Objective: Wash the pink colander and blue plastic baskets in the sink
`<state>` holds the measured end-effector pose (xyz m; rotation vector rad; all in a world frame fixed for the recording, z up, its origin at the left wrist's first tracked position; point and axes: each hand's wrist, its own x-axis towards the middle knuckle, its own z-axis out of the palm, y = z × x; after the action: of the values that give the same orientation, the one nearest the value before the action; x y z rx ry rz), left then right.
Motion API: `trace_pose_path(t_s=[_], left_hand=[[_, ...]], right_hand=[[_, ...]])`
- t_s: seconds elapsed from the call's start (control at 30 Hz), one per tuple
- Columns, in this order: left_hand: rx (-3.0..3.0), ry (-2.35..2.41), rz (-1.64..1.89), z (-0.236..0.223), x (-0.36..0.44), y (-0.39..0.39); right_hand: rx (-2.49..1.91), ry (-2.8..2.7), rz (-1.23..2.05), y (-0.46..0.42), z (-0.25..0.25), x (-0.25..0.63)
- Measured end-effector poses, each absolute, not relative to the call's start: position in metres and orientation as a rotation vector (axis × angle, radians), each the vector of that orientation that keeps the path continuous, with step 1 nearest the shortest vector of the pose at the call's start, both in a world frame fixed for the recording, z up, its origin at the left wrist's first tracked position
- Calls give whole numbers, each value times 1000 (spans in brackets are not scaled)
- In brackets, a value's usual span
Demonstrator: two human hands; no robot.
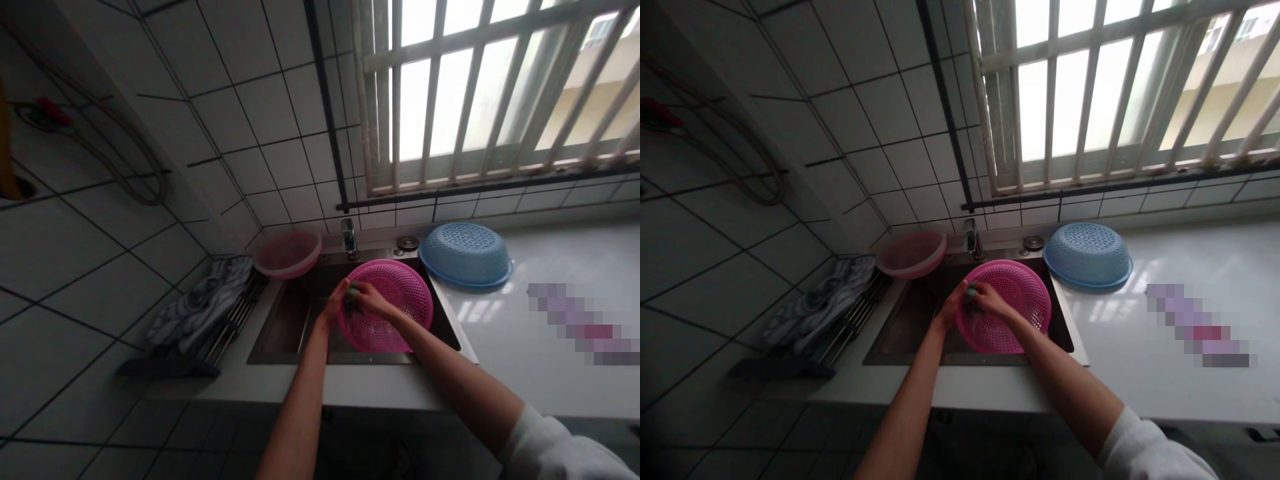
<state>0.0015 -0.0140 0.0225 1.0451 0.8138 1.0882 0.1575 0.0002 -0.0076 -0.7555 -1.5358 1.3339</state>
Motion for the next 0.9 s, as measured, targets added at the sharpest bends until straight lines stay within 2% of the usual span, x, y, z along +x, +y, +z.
trace_pose_path(t_s=[0.13, 0.33, 0.53, 0.73, 0.9], left_hand=[[1056, 717, 1088, 22, 6, -14], [1075, 869, 1122, 22, 0, -13], [1048, 770, 1077, 24, 6, -16], [1091, 871, 1090, 25, 1, -14], [1102, 823, 1098, 25, 4, -14]], right_hand=[[-910, -1351, 1135, 10, -2, 169], [-670, -1705, 1463, -7, -8, 150], [-931, -1404, 1181, 9, -3, 168], [-695, -1705, 1535, -6, -7, 157], [-836, -1502, 1300, 0, -3, 163]])
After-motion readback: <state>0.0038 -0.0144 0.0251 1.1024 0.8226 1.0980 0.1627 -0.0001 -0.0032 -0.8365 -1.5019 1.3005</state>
